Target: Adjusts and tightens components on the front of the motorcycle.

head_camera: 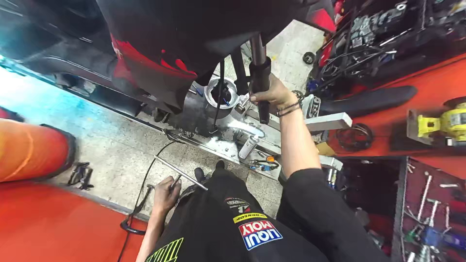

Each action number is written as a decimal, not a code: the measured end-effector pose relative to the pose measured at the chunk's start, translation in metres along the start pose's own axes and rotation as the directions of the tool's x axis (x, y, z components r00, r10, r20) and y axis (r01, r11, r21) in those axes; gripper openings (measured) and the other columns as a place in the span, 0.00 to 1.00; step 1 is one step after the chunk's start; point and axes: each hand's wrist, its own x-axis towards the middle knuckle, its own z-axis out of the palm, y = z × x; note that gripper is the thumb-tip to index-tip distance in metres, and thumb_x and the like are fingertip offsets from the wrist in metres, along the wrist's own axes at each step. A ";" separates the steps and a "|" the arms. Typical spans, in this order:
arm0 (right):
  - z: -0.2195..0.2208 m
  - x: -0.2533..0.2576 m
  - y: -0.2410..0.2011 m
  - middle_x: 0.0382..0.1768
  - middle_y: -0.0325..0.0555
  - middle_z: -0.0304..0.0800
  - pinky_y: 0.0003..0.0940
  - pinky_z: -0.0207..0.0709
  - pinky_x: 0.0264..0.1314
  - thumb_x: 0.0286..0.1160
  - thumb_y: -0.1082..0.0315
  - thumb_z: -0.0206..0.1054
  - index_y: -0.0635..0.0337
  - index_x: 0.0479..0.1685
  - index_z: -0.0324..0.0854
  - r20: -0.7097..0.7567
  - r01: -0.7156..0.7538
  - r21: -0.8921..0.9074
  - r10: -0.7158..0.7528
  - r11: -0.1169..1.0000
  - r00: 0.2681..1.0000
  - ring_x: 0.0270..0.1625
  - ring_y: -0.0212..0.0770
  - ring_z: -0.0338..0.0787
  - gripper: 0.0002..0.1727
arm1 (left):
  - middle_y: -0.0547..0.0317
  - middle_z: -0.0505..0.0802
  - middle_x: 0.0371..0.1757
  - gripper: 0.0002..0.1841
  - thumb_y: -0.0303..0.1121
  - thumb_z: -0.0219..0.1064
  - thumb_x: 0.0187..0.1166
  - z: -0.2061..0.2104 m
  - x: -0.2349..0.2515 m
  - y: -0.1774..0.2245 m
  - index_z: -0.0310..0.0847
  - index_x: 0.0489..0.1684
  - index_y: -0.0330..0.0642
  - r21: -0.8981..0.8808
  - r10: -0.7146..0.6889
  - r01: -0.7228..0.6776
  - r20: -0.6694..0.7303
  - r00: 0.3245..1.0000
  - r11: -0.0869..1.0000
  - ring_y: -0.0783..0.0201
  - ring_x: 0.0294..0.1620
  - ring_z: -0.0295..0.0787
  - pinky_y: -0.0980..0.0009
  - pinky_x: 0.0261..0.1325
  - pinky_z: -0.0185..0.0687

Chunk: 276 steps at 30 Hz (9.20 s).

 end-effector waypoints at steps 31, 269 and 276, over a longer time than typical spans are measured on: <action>-0.049 -0.095 0.107 0.48 0.44 0.93 0.46 0.86 0.60 0.52 0.49 0.86 0.56 0.54 0.89 -0.211 -0.113 -0.574 -0.013 0.811 0.977 0.52 0.39 0.91 0.30 | 0.53 0.84 0.25 0.21 0.42 0.64 0.79 0.144 0.121 0.110 0.76 0.14 0.40 0.028 0.160 -0.167 0.162 0.974 0.986 0.58 0.30 0.82 0.57 0.35 0.79; 0.134 -0.138 0.194 0.44 0.41 0.97 0.37 0.94 0.52 0.71 0.67 0.78 0.57 0.51 0.90 -0.621 -0.313 -0.071 0.204 0.947 0.757 0.42 0.35 0.97 0.12 | 0.31 0.78 0.78 0.52 0.62 0.87 0.49 0.159 0.207 0.081 0.77 0.75 0.37 0.104 0.051 -0.035 -0.158 0.986 0.994 0.37 0.82 0.72 0.45 0.80 0.76; 0.126 -0.188 0.181 0.44 0.41 0.97 0.39 0.94 0.48 0.74 0.68 0.75 0.56 0.53 0.92 -0.568 -0.288 -0.025 0.223 0.957 0.792 0.40 0.38 0.96 0.11 | 0.52 0.93 0.62 0.30 0.59 0.75 0.67 0.140 0.273 0.098 0.88 0.61 0.49 0.269 -0.215 0.120 0.362 0.907 0.956 0.53 0.67 0.88 0.45 0.73 0.80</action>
